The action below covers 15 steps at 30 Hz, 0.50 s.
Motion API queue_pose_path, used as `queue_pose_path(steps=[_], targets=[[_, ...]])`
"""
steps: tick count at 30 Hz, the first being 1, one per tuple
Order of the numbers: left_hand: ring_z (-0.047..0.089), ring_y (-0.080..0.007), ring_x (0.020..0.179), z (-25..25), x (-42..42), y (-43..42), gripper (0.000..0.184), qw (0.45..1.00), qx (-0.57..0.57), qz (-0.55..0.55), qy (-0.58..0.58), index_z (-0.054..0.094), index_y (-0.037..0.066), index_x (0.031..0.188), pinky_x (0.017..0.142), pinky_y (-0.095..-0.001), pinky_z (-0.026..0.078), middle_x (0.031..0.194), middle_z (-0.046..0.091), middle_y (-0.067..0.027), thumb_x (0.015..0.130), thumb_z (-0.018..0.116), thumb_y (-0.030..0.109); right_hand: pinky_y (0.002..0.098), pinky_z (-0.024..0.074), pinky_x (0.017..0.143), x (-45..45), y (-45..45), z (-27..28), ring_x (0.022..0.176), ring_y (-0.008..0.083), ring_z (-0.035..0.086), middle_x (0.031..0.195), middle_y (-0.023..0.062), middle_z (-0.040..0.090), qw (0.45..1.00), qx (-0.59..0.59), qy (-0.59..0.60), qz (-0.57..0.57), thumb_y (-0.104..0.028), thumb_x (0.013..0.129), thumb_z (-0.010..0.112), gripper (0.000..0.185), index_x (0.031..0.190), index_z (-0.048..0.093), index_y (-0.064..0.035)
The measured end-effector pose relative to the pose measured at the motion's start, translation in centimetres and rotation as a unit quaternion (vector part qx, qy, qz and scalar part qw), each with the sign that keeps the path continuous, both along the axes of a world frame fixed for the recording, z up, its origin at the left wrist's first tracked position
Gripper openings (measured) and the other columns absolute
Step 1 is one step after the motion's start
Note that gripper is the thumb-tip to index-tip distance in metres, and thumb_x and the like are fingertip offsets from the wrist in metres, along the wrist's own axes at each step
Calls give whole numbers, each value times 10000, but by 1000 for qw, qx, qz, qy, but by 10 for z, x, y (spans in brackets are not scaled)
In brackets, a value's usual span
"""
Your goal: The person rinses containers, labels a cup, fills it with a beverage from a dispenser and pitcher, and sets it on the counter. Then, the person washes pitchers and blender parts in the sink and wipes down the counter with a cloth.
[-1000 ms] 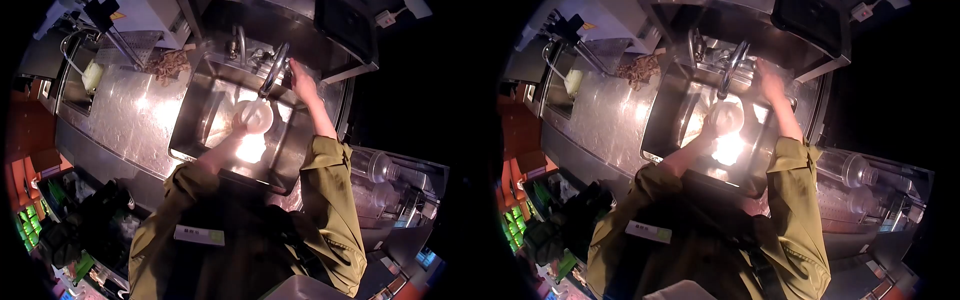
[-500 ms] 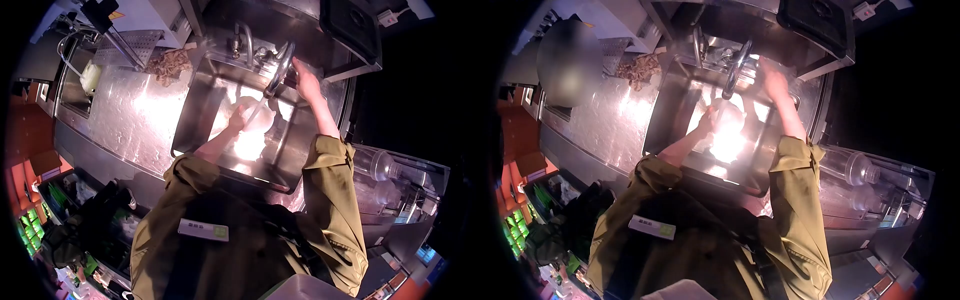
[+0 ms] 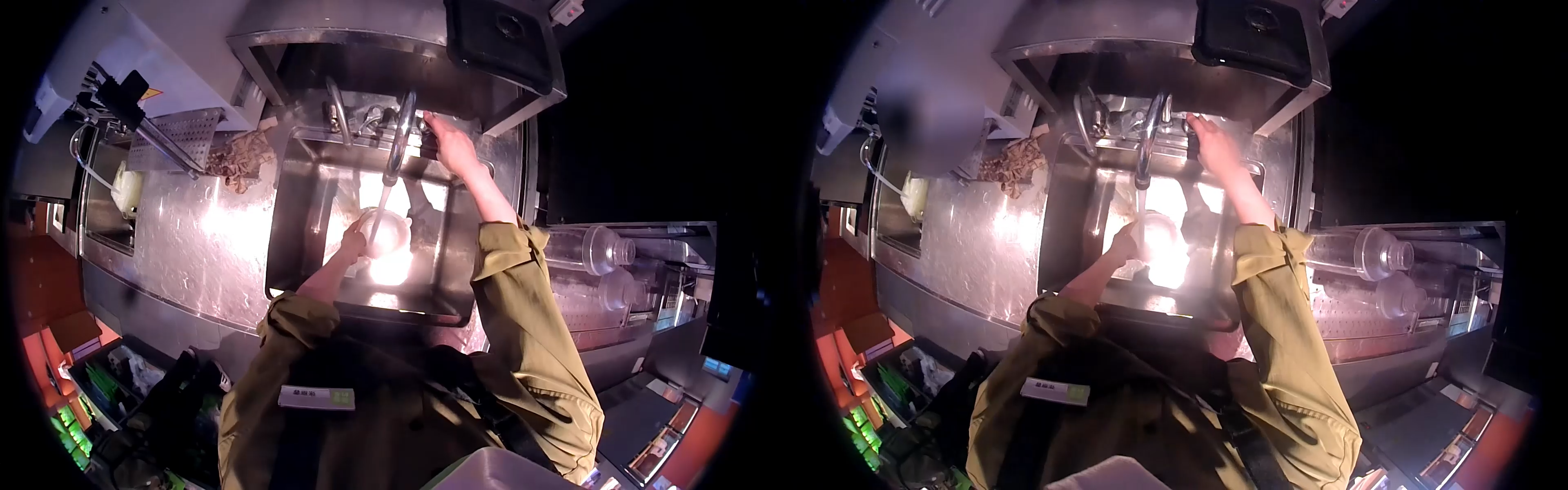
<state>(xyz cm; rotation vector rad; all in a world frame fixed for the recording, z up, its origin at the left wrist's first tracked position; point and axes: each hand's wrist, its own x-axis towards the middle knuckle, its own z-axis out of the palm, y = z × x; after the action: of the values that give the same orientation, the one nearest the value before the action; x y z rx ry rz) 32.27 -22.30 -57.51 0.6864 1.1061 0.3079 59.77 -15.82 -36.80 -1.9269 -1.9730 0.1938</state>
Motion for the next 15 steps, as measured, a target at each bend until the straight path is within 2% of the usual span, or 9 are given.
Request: queue_pose_path(steps=[4, 8, 9, 12, 13, 15], targets=[[561, -274, 935, 35, 5, 1, 612, 1000, -10, 0, 20, 358, 83, 1252, 670, -359, 553, 1126, 487, -158, 679, 270, -114, 356, 437, 829, 2, 2, -5, 1026, 269, 499, 1177, 112, 481, 999, 6, -31, -8, 60, 634, 501, 623, 1213, 404, -150], [573, -282, 902, 21, 6, 0, 596, 999, 27, 15, 12, 397, 67, 1226, 618, -335, 557, 1111, 495, -163, 664, 283, -96, 382, 433, 815, 2, 1, 1, 1008, 308, 495, 1154, 133, 489, 1000, -16, 1, -1, 44, 684, 493, 587, 1228, 384, -149], [575, -268, 888, 18, 6, 1, 632, 999, 23, 6, 33, 397, 100, 1236, 605, -324, 553, 1106, 502, -147, 642, 304, -95, 382, 434, 810, 2, 0, 1, 1005, 307, 497, 1150, 130, 492, 1000, 3, 2, 4, 43, 687, 495, 593, 1233, 380, -156], [564, -256, 912, 18, 9, -2, 519, 998, -1, 4, 63, 366, 98, 1252, 714, -352, 545, 1093, 494, -136, 767, 256, -49, 380, 432, 816, 3, 1, 3, 1011, 304, 494, 1157, 127, 488, 1000, -27, 5, -6, 48, 695, 489, 592, 1236, 378, -164], [558, -262, 923, 30, 11, -1, 539, 996, 3, -13, 83, 357, 114, 1260, 716, -354, 545, 1099, 487, -146, 764, 228, -55, 374, 431, 827, 2, 1, 2, 1021, 298, 490, 1170, 122, 480, 1000, -28, 8, -5, 62, 674, 482, 613, 1233, 383, -169], [561, -258, 909, 26, 9, -2, 623, 998, -8, 14, 66, 388, 149, 1249, 644, -346, 547, 1096, 505, -129, 679, 282, -78, 361, 428, 850, 3, 2, 2, 1042, 286, 482, 1196, 112, 464, 999, -29, 14, -3, 90, 632, 468, 656, 1225, 395, -180]])
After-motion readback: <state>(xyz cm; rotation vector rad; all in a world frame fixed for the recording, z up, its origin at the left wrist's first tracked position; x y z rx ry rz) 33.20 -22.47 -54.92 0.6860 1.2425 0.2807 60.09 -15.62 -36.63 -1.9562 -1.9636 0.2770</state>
